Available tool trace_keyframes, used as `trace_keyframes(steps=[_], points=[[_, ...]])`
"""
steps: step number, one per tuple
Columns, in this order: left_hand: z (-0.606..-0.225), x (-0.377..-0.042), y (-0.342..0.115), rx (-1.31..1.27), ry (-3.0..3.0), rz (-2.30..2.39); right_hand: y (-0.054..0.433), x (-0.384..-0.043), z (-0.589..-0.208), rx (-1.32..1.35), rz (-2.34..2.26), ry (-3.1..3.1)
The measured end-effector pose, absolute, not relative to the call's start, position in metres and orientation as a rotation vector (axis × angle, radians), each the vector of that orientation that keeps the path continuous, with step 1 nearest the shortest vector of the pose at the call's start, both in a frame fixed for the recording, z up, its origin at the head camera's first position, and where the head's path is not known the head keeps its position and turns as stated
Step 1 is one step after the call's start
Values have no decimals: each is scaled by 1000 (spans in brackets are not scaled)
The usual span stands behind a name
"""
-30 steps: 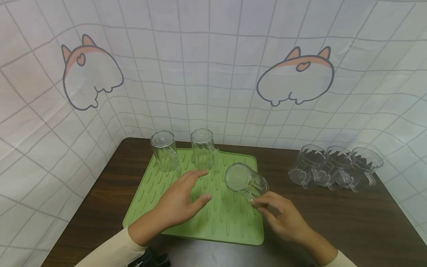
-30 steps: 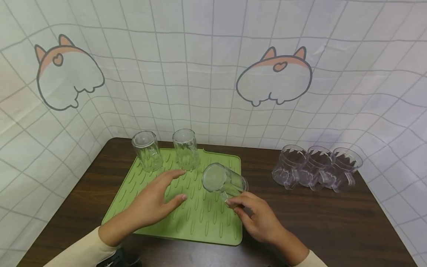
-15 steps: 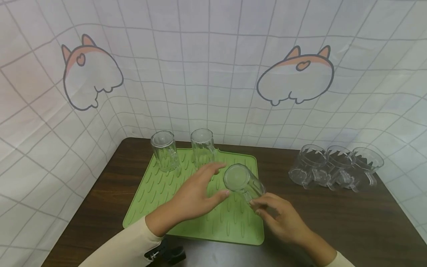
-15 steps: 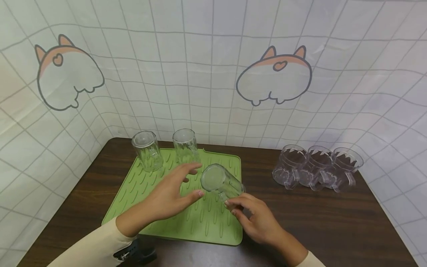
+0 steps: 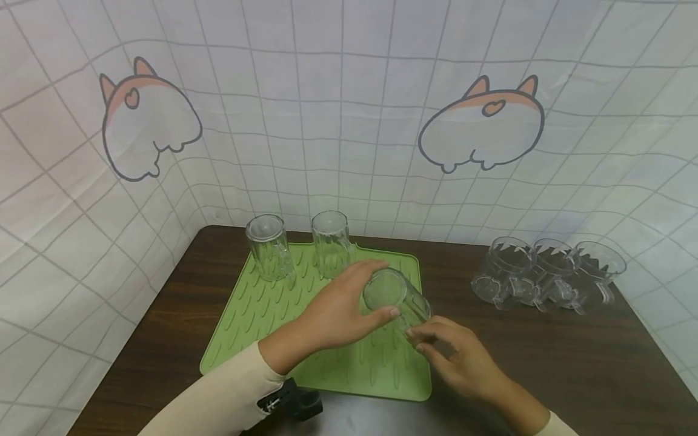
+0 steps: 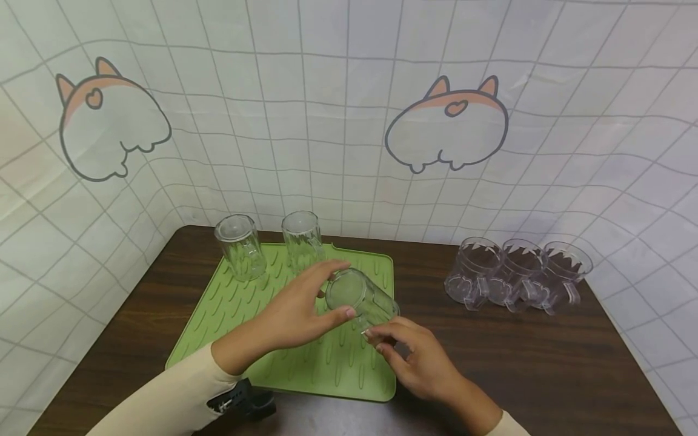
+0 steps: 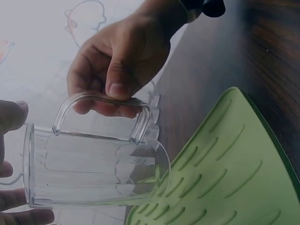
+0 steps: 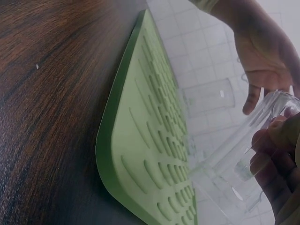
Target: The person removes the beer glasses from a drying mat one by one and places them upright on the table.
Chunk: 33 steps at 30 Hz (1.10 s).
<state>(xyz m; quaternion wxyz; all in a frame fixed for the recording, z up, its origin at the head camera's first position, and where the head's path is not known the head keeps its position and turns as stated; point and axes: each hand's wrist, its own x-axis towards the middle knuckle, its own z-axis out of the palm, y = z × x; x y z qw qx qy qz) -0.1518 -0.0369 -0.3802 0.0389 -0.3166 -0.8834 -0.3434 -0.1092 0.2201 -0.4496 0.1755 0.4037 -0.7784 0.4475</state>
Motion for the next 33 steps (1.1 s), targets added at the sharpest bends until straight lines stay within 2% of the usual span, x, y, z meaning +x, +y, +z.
trace_keyframes(steps=[33], points=[[-386,-154,-36,-984,-2631,-981,215,-110,-452,1200,1219,-2189]])
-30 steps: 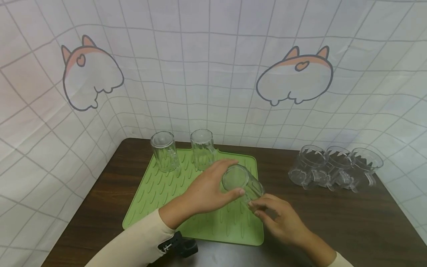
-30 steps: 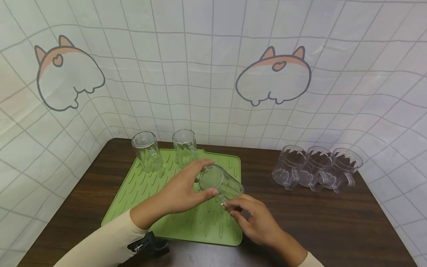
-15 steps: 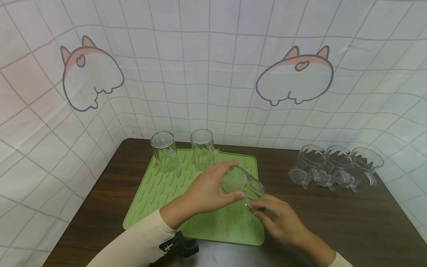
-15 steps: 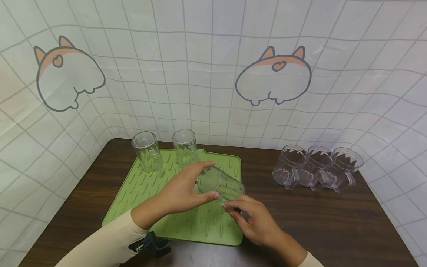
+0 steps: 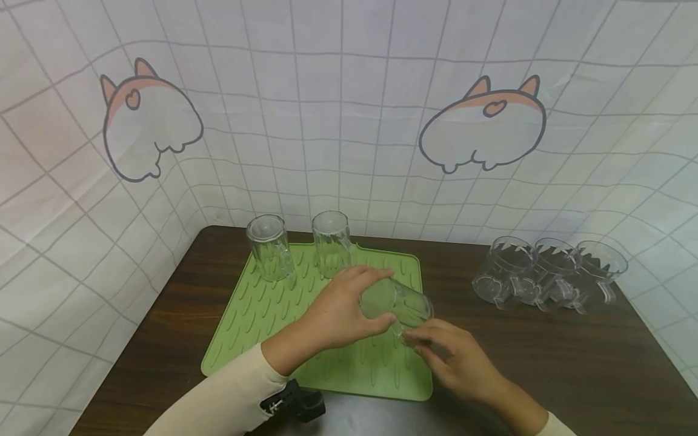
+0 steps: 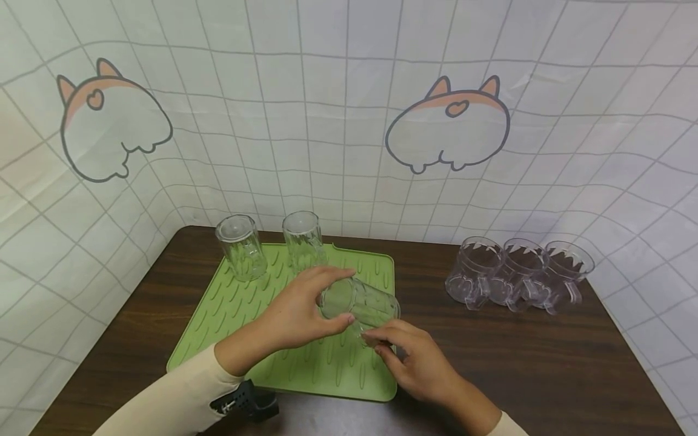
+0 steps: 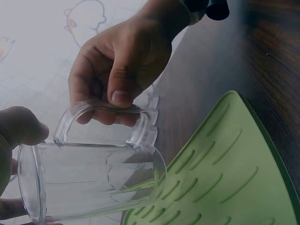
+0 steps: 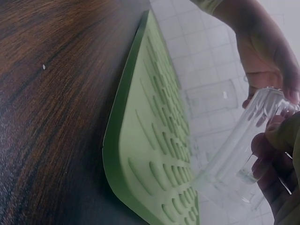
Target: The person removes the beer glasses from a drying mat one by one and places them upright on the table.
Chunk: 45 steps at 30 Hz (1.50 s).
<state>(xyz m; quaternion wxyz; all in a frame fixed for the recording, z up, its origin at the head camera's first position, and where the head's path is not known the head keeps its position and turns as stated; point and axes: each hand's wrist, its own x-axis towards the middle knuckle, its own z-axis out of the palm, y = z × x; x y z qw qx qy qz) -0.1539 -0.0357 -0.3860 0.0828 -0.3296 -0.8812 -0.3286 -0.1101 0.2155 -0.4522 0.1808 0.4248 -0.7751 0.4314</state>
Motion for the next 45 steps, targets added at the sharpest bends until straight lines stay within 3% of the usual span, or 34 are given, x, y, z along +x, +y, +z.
trace_keyframes(steps=[29,45], points=[[-389,-154,-41,-827,-2493,-1241,220,-120,-447,964,1033,-1887],[-393,-153,-42,-752,-2381,-1537,225,-114,-454,759,1207,-2051]])
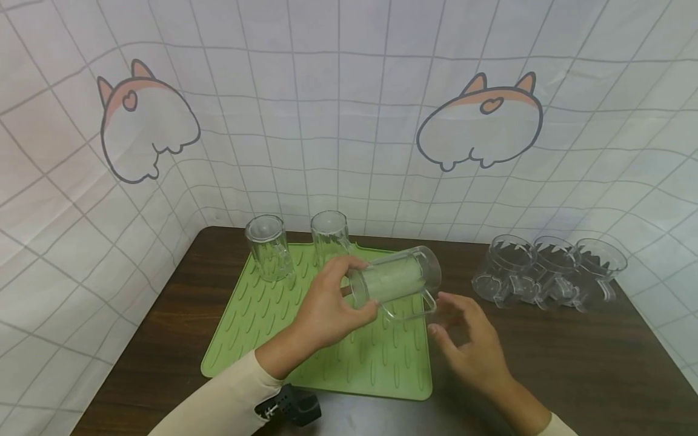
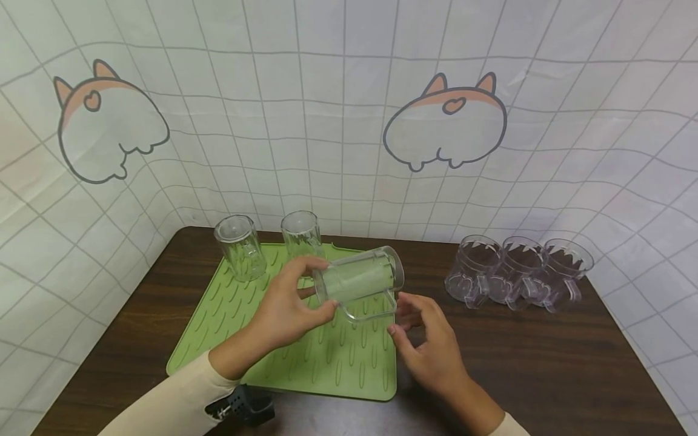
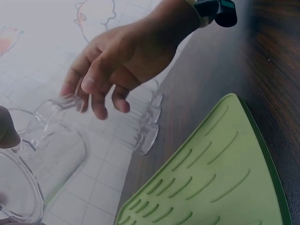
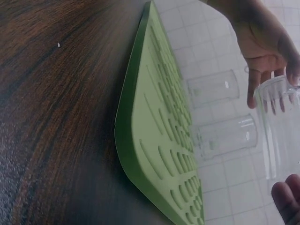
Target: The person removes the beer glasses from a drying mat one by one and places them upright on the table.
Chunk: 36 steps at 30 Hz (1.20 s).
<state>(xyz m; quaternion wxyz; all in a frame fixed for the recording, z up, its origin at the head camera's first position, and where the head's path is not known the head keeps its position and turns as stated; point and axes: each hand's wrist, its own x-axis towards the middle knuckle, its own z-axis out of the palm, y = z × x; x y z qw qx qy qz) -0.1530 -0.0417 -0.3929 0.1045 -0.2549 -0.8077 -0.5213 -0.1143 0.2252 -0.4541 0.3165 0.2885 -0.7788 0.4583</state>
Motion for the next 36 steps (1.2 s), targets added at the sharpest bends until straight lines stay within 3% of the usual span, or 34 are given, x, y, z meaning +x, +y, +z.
trace_keyframes(steps=[6,36], points=[[-395,-153,-42,-766,-2317,-1580,222,-109,-455,641,1236,-2204],[-412,-152,-38,-726,-2552,-1451,214,-108,-454,729,1612,-2057]])
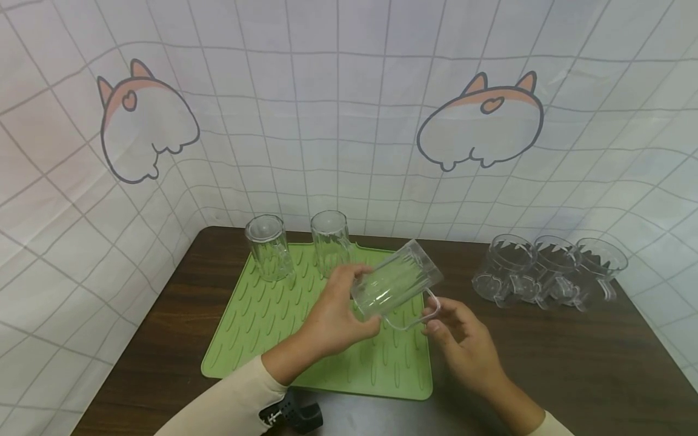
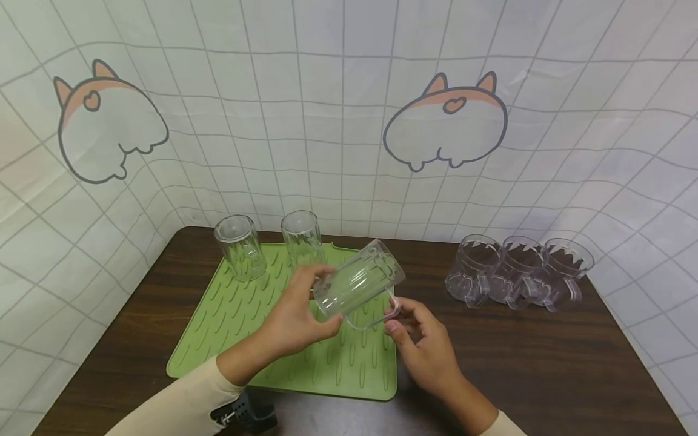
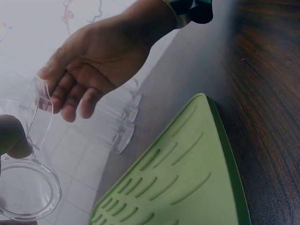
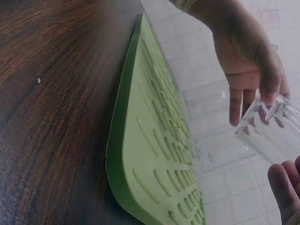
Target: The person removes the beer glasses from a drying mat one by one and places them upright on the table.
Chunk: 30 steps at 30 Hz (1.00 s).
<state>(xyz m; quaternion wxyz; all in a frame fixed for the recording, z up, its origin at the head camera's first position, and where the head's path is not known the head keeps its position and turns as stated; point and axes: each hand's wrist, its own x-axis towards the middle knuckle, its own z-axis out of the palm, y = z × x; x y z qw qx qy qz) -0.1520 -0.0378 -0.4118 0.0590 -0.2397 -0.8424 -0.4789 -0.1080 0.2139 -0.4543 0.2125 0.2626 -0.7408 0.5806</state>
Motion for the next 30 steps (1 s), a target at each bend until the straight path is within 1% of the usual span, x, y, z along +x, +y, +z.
trace_keyframes(steps=[9,16,24,30], points=[[-417,-152,-32,-686,-2655,-1454,212,-107,-451,807,1691,-2033],[-423,-153,-30,-708,-2665,-1465,210,-107,-450,847,1754,-2017],[-429,-157,-28,-724,-2660,-1416,206,-108,-447,893,1755,-2008],[-432,-157,-26,-730,-2655,-1393,203,-107,-446,889,1672,-2051]])
